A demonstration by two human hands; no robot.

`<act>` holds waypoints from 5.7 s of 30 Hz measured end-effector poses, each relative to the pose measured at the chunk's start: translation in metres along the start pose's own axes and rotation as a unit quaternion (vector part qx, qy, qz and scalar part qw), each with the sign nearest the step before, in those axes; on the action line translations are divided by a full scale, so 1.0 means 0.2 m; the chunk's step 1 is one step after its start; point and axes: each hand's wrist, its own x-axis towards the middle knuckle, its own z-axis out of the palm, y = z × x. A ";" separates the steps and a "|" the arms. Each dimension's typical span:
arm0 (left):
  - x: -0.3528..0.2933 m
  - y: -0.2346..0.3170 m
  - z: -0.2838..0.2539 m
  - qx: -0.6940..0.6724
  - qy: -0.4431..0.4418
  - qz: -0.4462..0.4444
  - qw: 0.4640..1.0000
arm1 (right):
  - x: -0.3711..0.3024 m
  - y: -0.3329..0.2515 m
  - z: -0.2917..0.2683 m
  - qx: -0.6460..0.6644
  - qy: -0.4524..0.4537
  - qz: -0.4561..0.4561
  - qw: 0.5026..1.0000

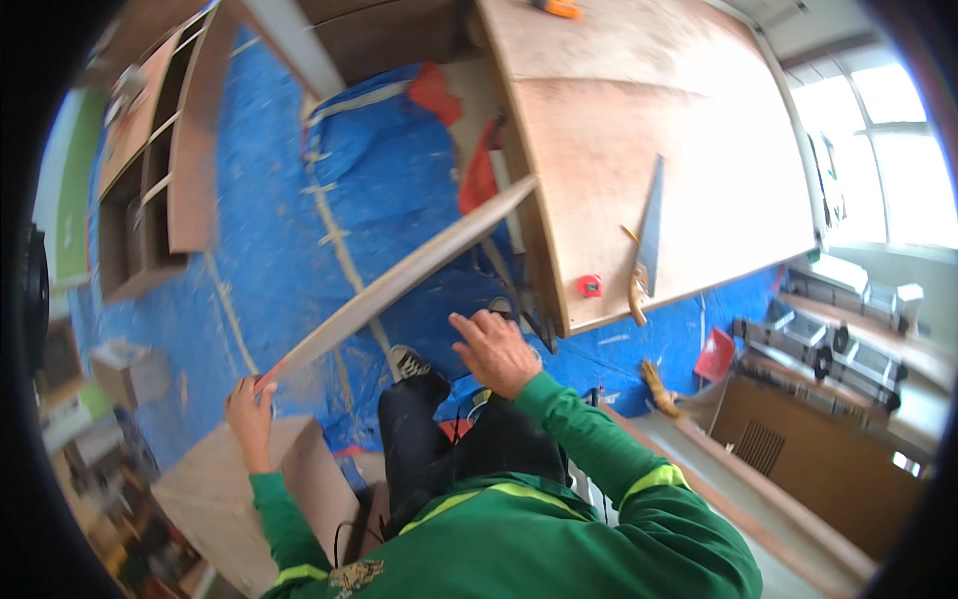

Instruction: The person assembles wooden furniture components by cutting a board with a hand saw, sanding edges with a sanding block, and marking measurements with a pencil. The person then positions and aligns the cut board onto a larger wooden structure.

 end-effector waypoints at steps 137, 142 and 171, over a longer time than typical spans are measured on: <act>0.42 1.19 0.51 -0.558 0.020 -0.133 0.819 | 0.06 0.57 -0.04 -0.150 0.026 0.022 0.988; 0.28 1.24 0.61 -0.451 0.085 -0.077 0.885 | 0.09 0.57 0.02 -0.168 0.060 0.024 0.984; 0.79 0.71 1.33 -0.153 0.615 0.236 0.736 | 0.65 0.82 0.28 -0.214 0.550 -0.270 0.761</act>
